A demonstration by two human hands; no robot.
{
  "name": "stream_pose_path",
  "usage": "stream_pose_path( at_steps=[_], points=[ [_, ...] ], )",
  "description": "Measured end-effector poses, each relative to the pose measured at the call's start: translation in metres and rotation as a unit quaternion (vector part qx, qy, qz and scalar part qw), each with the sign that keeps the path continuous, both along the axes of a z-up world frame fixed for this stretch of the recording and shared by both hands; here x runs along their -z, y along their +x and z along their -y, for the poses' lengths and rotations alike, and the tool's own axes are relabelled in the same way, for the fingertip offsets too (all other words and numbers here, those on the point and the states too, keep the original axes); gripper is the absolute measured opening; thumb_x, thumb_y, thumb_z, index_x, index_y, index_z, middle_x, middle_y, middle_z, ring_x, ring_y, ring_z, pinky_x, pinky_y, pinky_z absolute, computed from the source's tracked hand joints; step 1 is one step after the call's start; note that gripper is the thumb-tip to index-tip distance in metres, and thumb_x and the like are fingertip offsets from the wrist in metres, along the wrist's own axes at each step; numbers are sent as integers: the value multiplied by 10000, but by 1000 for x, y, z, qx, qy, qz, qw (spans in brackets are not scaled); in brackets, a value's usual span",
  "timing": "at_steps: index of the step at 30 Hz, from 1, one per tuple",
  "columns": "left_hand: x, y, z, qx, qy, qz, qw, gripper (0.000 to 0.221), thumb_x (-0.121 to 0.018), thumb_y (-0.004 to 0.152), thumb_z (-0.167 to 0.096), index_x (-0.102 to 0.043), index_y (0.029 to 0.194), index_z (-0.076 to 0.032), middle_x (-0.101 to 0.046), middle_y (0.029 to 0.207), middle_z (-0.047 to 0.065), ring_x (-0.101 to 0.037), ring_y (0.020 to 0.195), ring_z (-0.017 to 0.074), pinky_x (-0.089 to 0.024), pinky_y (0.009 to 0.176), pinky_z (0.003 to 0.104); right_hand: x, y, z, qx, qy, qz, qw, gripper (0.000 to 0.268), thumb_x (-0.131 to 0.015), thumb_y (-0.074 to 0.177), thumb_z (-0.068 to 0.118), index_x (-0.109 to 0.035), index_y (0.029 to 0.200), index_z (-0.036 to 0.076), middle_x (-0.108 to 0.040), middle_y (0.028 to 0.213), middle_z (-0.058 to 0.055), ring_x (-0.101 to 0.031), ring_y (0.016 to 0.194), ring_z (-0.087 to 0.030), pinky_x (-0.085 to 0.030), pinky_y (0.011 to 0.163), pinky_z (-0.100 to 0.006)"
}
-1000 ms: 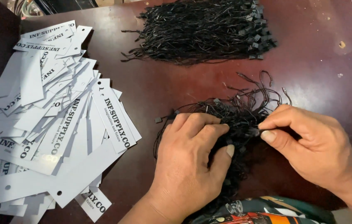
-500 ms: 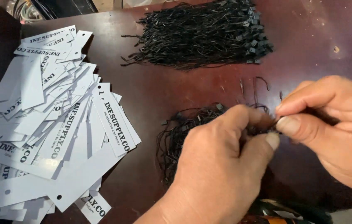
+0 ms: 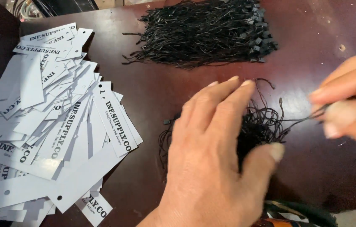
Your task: The person is untangling and organizing black plastic tag fasteners, picking them one by one from a pile and placing them neatly into a growing row on a table next to a stack of clothing tags.
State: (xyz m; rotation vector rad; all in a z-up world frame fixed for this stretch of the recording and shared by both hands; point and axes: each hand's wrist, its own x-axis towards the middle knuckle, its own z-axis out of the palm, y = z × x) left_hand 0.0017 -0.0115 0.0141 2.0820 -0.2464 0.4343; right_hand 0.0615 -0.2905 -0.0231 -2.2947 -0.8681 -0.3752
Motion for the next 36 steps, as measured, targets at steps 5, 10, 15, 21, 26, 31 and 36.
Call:
stream_pose_path(
  at_steps=[5, 10, 15, 21, 26, 31, 36],
  points=[
    [-24, 13, 5, 42, -130, -398, 907, 83, -713, 847, -332, -767, 895, -289, -677, 676, -115, -559, 624, 39, -516, 640, 241, -38, -9, -86, 74, 210, -212, 952, 190, -629, 923, -25, -547, 1092, -55, -652, 927, -179, -582, 612, -179, -508, 595, -229],
    [-32, 14, -23, -55, -103, -433, 894, 131, -751, 894, -321, -788, 791, -250, -608, 594, -98, -520, 603, 47, -486, 627, 245, -34, 18, -39, 125, 131, -171, 969, 96, -455, 1121, -6, -467, 1202, -56, -543, 1120, -201, -533, 791, -216, -487, 620, -267],
    [-17, 15, -36, -142, -43, -404, 903, 139, -700, 907, -327, -772, 800, -276, -747, 704, -145, -639, 689, 29, -526, 698, 226, -21, 24, -28, 128, 147, -145, 970, 567, -378, 1144, 390, -402, 1583, 33, -431, 1628, -86, -585, 1382, -219, -505, 960, -241],
    [-3, 7, -17, -60, -19, -66, 996, 627, -623, 868, -394, -528, 1393, -63, -612, 1357, 109, -611, 1277, 254, -505, 1009, 408, -43, -11, -102, 52, 215, -154, 963, 201, -602, 992, -39, -433, 1099, -19, -571, 1027, -190, -571, 665, -185, -503, 671, -232],
    [-7, 8, -2, 10, -116, -337, 934, 121, -724, 816, -299, -771, 919, -257, -779, 768, -142, -655, 695, 16, -545, 684, 222, -43, -18, -110, 34, 162, -209, 964, 88, -625, 971, 17, -540, 979, 40, -637, 838, -83, -594, 644, -138, -502, 634, -233],
    [-3, 9, -21, -62, -22, -359, 931, 137, -728, 870, -350, -834, 810, -286, -702, 602, -124, -600, 606, 17, -515, 629, 227, -23, -6, -64, 99, 296, -193, 930, 169, -596, 997, 48, -472, 1105, 7, -595, 991, -156, -598, 681, -175, -511, 646, -232],
    [1, 6, -31, -192, 15, -334, 923, 140, -734, 882, -373, -847, 839, -301, -728, 622, -125, -624, 623, 32, -497, 601, 255, 9, 14, -1, 180, 306, -169, 919, 73, -373, 1206, 112, -416, 1148, 108, -439, 1222, -46, -469, 863, -140, -454, 750, -238]
  ],
)
